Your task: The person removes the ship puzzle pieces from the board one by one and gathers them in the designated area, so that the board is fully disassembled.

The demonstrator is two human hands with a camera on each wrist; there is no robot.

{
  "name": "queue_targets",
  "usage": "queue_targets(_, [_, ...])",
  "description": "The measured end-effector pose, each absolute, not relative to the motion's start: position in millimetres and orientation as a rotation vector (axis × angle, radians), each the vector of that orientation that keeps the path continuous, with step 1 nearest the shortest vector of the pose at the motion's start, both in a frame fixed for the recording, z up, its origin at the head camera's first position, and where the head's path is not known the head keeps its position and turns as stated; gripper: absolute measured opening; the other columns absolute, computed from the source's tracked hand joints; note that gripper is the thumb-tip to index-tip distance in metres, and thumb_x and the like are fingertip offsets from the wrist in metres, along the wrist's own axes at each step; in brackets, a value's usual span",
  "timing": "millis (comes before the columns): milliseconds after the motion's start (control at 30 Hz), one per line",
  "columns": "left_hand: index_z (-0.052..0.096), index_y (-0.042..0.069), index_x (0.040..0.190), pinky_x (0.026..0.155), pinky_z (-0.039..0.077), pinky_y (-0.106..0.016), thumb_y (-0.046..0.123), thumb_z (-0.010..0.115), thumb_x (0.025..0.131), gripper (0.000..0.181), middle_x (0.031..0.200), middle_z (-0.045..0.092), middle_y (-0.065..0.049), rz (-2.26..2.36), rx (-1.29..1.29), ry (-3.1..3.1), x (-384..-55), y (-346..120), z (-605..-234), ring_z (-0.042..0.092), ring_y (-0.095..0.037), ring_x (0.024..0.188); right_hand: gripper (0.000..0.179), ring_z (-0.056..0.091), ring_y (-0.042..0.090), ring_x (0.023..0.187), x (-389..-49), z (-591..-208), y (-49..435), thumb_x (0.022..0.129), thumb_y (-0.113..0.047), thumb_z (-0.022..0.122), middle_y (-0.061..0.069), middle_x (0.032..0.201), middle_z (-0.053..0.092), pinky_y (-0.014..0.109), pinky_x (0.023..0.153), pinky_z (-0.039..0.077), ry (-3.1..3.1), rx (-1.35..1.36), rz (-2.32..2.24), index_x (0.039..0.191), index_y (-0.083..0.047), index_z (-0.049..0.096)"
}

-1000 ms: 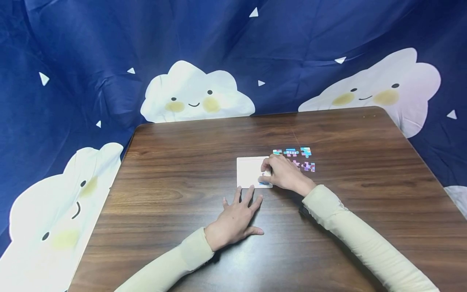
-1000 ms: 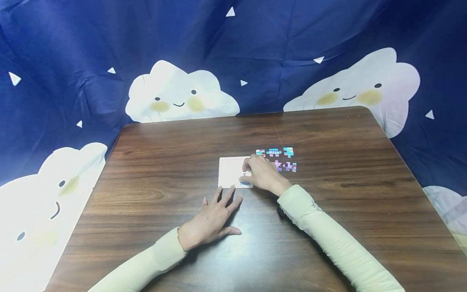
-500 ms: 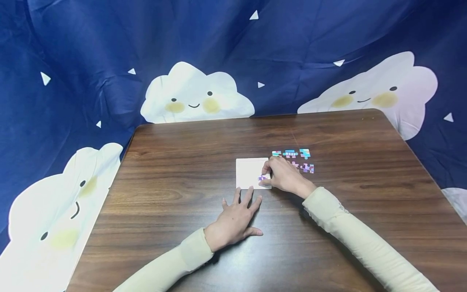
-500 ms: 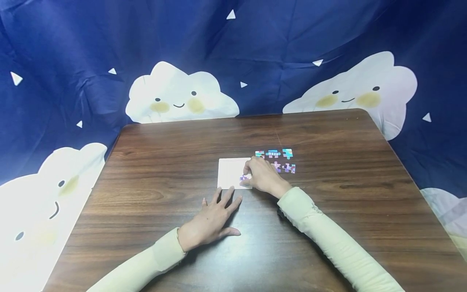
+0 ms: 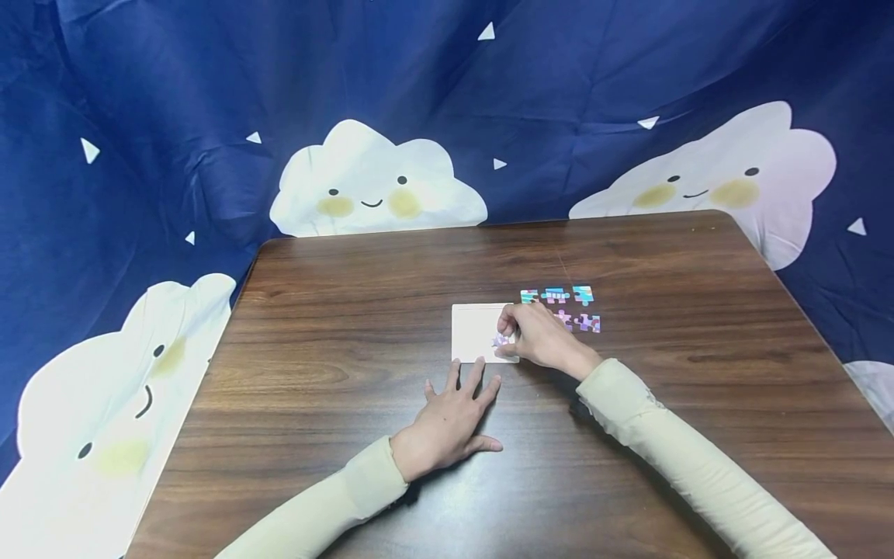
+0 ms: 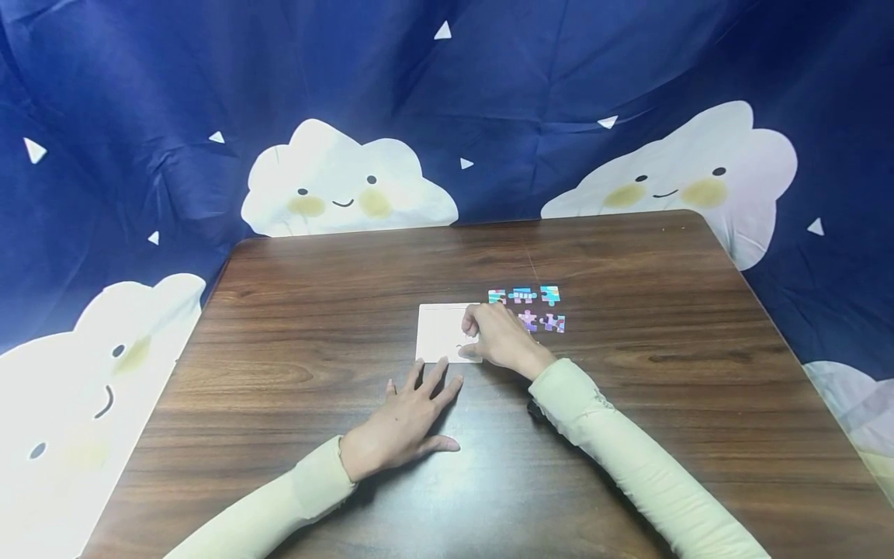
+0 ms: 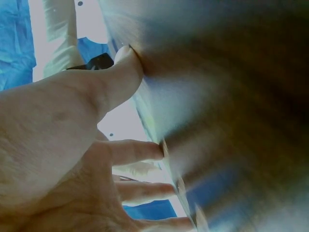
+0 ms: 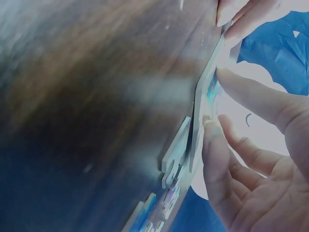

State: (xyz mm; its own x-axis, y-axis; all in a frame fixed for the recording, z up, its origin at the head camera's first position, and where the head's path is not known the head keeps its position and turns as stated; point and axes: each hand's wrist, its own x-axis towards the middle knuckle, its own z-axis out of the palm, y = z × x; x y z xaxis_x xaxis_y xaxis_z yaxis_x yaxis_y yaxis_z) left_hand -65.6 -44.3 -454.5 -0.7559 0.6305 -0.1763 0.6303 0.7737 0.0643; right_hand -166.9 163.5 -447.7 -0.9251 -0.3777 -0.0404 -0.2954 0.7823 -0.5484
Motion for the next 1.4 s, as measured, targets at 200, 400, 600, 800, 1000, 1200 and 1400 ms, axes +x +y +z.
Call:
queue_targets(200, [0.038,0.020,0.162,0.092,0.054,-0.075,0.072,0.064,0.087,0.095,0.171,0.029,-0.016,0.003,0.990,2.767,-65.4,-43.9,-454.8,0.036,-0.050,0.152,0.029,0.058,0.011,0.071,-165.8,-449.0,163.8,0.080,-0.022,0.091,0.004,0.084,0.071,0.027,0.068,0.048,2.799,-0.548,-0.899,0.095,-0.008,0.071])
queue_targets(400, [0.038,0.021,0.163,0.094,0.054,-0.074,0.072,0.064,0.088,0.094,0.172,0.028,-0.015,0.008,0.972,2.757,-65.6,-43.9,-453.2,0.036,-0.049,0.152,0.014,0.059,0.011,0.064,-166.3,-448.4,165.3,0.088,-0.011,0.082,0.002,0.078,0.069,0.024,0.061,0.049,2.721,-0.566,-1.052,0.093,-0.008,0.070])
queue_targets(600, [0.039,0.020,0.162,0.095,0.053,-0.075,0.071,0.065,0.088,0.093,0.172,0.029,-0.015,0.031,0.960,2.759,-66.0,-44.6,-452.4,0.036,-0.050,0.152,0.011,0.060,0.011,0.068,-166.4,-447.2,165.9,0.090,-0.007,0.079,0.002,0.080,0.069,0.024,0.063,0.049,2.666,-0.624,-1.101,0.094,-0.009,0.068])
queue_targets(800, [0.037,0.020,0.163,0.095,0.053,-0.075,0.071,0.064,0.089,0.094,0.172,0.027,-0.015,0.022,0.959,2.753,-65.7,-44.9,-453.3,0.034,-0.050,0.153,0.008,0.063,0.013,0.073,-163.0,-447.0,172.7,0.094,-0.008,0.076,0.004,0.086,0.073,0.025,0.062,0.052,2.616,-0.621,-1.200,0.097,-0.009,0.068])
queue_targets(1000, [0.037,0.021,0.163,0.093,0.053,-0.076,0.072,0.063,0.089,0.094,0.172,0.027,-0.015,0.017,0.973,2.752,-66.9,-44.2,-453.5,0.036,-0.050,0.152,0.006,0.066,0.014,0.073,-159.4,-450.0,194.0,0.095,-0.008,0.074,0.004,0.089,0.075,0.024,0.061,0.052,2.657,-0.574,-1.254,0.100,-0.010,0.070])
queue_targets(1200, [0.037,0.021,0.163,0.094,0.052,-0.076,0.071,0.064,0.088,0.094,0.172,0.027,-0.015,0.046,0.960,2.740,-66.5,-44.0,-453.6,0.035,-0.051,0.152,0.004,0.069,0.019,0.071,-154.8,-450.2,217.0,0.096,-0.010,0.073,0.006,0.090,0.076,0.026,0.060,0.056,2.680,-0.461,-1.255,0.100,-0.011,0.071])
queue_targets(1400, [0.037,0.020,0.163,0.094,0.052,-0.076,0.071,0.065,0.088,0.095,0.172,0.027,-0.016,0.053,0.970,2.739,-67.0,-44.1,-451.3,0.035,-0.052,0.152,0.005,0.068,0.018,0.070,-149.1,-448.6,239.0,0.096,-0.013,0.075,0.007,0.091,0.077,0.025,0.059,0.055,2.716,-0.365,-1.227,0.100,-0.010,0.072])
